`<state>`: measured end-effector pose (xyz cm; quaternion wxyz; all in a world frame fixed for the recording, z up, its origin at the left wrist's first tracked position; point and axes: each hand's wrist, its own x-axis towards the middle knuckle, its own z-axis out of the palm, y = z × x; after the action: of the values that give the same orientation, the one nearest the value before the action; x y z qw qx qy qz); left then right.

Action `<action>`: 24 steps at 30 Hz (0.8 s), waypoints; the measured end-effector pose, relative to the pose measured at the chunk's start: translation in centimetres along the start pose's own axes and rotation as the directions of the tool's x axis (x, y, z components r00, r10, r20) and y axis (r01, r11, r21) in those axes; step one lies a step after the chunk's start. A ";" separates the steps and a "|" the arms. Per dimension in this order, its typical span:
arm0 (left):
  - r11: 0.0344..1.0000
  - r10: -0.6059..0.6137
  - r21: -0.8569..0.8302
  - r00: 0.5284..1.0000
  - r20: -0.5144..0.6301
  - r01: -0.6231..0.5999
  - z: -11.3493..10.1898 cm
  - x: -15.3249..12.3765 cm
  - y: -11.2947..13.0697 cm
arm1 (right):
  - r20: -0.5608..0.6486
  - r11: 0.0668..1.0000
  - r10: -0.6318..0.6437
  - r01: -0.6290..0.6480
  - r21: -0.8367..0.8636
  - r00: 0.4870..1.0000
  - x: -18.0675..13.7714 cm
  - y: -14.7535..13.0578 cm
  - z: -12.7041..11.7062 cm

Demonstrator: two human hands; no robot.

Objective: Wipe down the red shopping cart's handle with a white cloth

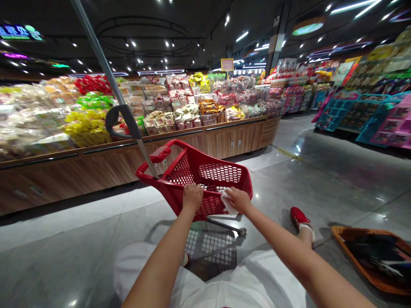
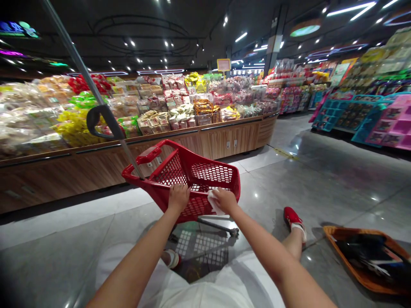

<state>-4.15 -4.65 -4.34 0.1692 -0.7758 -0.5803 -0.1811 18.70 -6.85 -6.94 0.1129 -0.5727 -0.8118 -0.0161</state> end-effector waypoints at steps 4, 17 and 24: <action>0.999 -0.040 0.027 0.999 0.009 0.040 0.2 0.0 0.0 | -0.032 0.997 0.072 -0.071 0.008 0.997 -2.7 3.5 0.6; 0.997 -0.067 0.031 0.997 0.029 0.066 -0.1 -0.1 -1.1 | -0.030 0.997 0.003 -0.001 0.074 1.000 4.4 -8.7 -0.3; 0.999 -0.028 0.022 0.996 0.082 0.026 -0.3 0.2 -3.7 | -0.057 0.995 -0.097 0.097 0.000 0.994 -0.7 0.2 0.5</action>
<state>-7.68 -3.65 -3.84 0.1508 -0.7728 -0.5991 -0.1452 19.03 -7.33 -7.54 0.1358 -0.5318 -0.8351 -0.0365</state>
